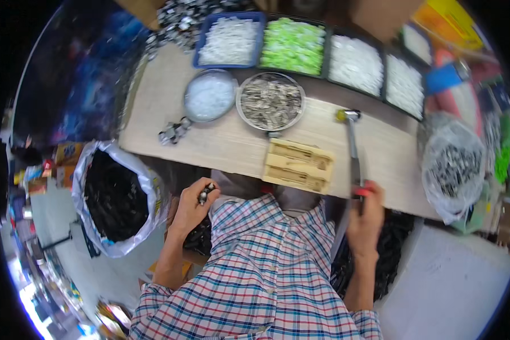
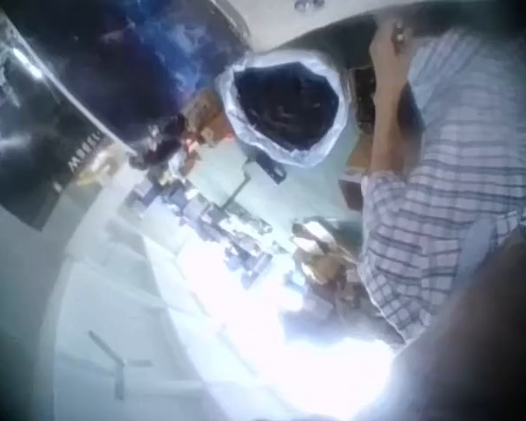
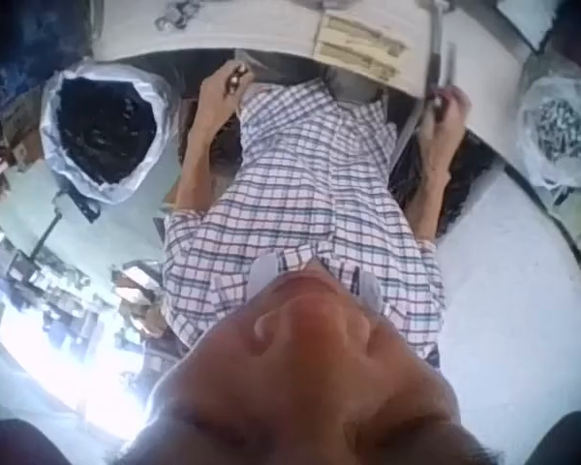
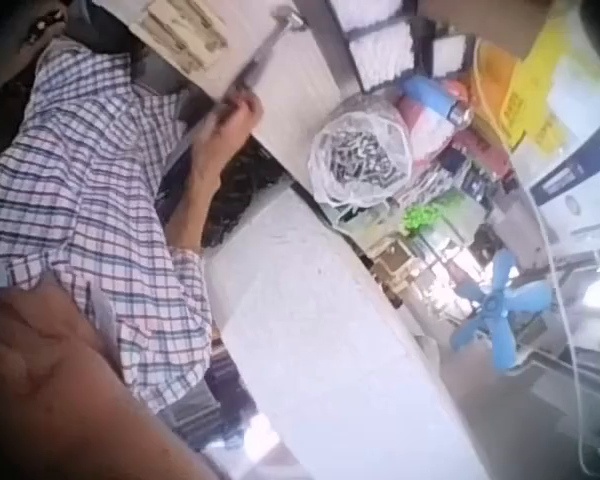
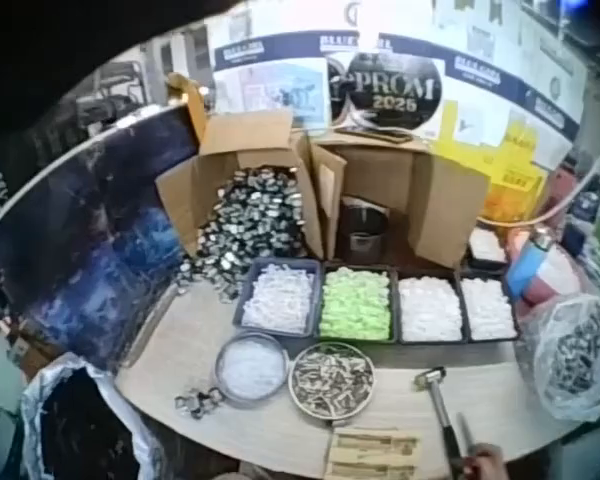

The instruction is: Assembling small electronic components into plastic housings at a workbench.

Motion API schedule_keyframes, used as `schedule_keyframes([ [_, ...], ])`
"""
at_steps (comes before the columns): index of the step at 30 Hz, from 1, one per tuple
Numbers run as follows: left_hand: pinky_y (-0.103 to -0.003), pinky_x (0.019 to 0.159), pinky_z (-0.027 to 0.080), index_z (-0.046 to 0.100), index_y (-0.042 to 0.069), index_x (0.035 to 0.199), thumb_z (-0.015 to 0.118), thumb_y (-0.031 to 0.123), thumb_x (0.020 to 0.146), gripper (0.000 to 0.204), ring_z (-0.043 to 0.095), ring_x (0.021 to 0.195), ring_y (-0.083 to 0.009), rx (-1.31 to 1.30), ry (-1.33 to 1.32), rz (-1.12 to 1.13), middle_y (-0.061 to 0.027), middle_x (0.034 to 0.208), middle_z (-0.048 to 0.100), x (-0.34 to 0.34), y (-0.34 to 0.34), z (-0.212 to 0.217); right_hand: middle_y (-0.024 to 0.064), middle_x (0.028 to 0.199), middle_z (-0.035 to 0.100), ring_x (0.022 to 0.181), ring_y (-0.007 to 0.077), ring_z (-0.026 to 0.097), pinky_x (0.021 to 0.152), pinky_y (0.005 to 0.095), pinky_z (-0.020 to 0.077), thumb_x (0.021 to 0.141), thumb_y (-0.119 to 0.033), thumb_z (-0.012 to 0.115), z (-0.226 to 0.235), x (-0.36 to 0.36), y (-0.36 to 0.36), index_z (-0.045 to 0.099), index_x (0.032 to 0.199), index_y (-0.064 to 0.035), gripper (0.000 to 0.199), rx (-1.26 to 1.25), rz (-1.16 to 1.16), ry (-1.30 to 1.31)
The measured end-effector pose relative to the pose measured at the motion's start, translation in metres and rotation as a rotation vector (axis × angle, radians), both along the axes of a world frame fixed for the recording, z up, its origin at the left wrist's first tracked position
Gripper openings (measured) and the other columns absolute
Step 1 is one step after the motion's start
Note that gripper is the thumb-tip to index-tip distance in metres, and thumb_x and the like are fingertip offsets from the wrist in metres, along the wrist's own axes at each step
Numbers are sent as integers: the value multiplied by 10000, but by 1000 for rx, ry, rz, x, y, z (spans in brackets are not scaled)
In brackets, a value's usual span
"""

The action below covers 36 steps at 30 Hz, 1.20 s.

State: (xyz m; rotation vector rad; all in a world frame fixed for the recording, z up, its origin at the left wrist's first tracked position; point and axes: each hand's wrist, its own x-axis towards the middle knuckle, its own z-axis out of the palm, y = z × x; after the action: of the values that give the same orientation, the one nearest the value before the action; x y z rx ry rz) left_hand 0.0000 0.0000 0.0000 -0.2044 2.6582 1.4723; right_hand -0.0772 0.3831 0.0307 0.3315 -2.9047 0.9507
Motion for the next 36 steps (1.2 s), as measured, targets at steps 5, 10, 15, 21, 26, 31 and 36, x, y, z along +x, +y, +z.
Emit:
schedule_keyframes([
  [5,-499,819,548,565,7,1107,671,159,862,308,684,916,-411,-577,-464,153,-238,973,695,122,-52,-177,210,1185,584,1044,374,600,930,410,479,998,-165,588,-48,-53,92,609,1110,53,246,264,-181,131],
  [10,-489,911,517,594,17,1139,710,165,842,352,626,1095,-413,-945,-333,199,-235,1116,662,163,-37,-173,225,1188,597,1065,379,602,924,418,483,995,-219,614,-79,-83,96,607,1159,52,317,414,-223,249],
  [15,-491,909,479,646,10,1071,707,72,828,258,595,1022,-418,-691,239,342,-204,1057,636,95,-53,-48,270,1240,585,1109,418,584,972,467,457,997,-234,622,-81,-94,69,597,1175,80,362,437,-241,367],
  [21,-599,1043,407,454,22,1402,723,381,894,678,420,1354,-458,-1423,-200,1052,-224,1395,497,81,-186,-11,255,1244,584,1143,382,573,995,443,450,1032,-240,587,-89,-93,75,575,1225,93,385,258,-268,388],
  [26,-590,925,486,418,5,1422,696,347,911,675,488,1235,-468,-1296,-334,954,-286,1368,448,87,-211,-34,231,1211,594,1114,355,581,978,422,454,1041,-225,575,-90,-91,73,561,1247,86,374,251,-268,421],
  [31,-531,897,518,467,-39,1316,673,178,911,504,533,1134,-457,-1253,-199,896,-287,1315,448,84,-217,-35,219,1211,594,1102,362,579,980,423,446,1040,-212,568,-89,-89,77,587,1213,72,334,276,-239,426],
  [36,-503,908,525,462,-87,1285,667,74,891,473,551,1119,-466,-1218,-93,800,-291,1305,443,91,-214,-17,226,1236,583,1132,368,567,987,433,447,1040,-210,561,-84,-90,72,618,1177,61,309,264,-250,382],
])
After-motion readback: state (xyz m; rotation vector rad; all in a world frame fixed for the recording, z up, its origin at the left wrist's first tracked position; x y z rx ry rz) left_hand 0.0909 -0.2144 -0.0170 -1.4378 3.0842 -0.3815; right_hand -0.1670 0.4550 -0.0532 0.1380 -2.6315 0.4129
